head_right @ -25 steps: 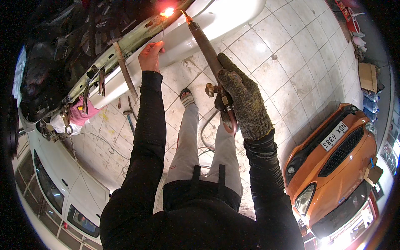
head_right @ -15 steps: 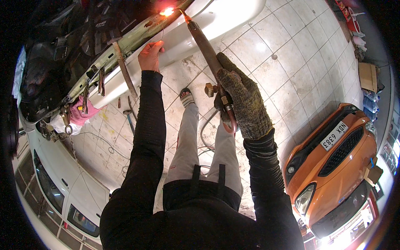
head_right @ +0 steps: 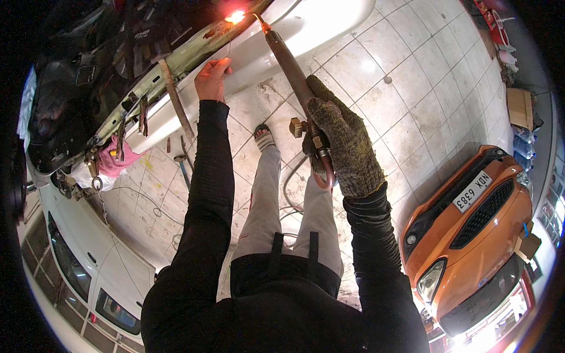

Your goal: The person welds a section of a white car bumper using a welding torch, then picks up a plastic bottle and pours liquid onto the weld area to cool it.

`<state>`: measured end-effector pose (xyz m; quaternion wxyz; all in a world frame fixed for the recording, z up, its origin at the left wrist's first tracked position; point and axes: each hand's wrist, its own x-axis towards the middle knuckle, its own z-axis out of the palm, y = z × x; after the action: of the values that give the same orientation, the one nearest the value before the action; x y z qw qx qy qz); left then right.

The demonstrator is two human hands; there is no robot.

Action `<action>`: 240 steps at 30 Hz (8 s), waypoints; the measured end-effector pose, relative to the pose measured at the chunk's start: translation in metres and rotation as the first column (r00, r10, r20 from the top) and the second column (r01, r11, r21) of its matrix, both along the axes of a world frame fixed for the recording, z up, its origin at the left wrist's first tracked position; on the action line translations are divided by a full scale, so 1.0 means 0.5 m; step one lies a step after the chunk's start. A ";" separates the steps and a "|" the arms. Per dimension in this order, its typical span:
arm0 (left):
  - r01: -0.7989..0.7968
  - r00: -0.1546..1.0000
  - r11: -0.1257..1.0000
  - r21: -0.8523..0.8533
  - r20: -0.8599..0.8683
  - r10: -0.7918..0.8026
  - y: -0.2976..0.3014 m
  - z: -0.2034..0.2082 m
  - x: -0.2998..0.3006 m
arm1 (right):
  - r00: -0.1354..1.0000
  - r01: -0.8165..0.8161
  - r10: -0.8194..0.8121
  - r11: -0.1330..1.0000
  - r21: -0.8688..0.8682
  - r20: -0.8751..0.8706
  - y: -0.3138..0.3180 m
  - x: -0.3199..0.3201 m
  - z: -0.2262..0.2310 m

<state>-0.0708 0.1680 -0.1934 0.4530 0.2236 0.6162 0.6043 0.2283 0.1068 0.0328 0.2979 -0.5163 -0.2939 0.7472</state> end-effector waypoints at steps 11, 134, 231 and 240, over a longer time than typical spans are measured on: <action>-0.011 1.000 1.000 -0.010 -0.012 0.011 0.002 0.011 0.004 | 0.993 -0.031 0.026 0.999 0.040 0.111 0.003 -0.010 -0.002; -0.020 1.000 1.000 -0.001 0.010 0.020 0.006 -0.005 0.001 | 0.997 0.032 -0.030 0.999 -0.018 0.075 -0.017 -0.022 -0.046; 0.005 0.986 0.998 -0.057 -0.164 -0.014 0.013 -0.003 -0.018 | 0.994 -0.099 0.096 0.994 0.055 0.055 -0.023 0.016 -0.102; -0.002 0.988 0.998 -0.061 -0.154 -0.007 0.013 0.001 -0.016 | 0.995 -0.096 0.094 0.993 0.067 0.031 -0.022 0.015 -0.103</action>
<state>-0.0787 0.1746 -0.1930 0.4114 0.2564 0.6673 0.5654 0.2358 0.0957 -0.0186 0.2754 -0.5017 -0.3478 0.7426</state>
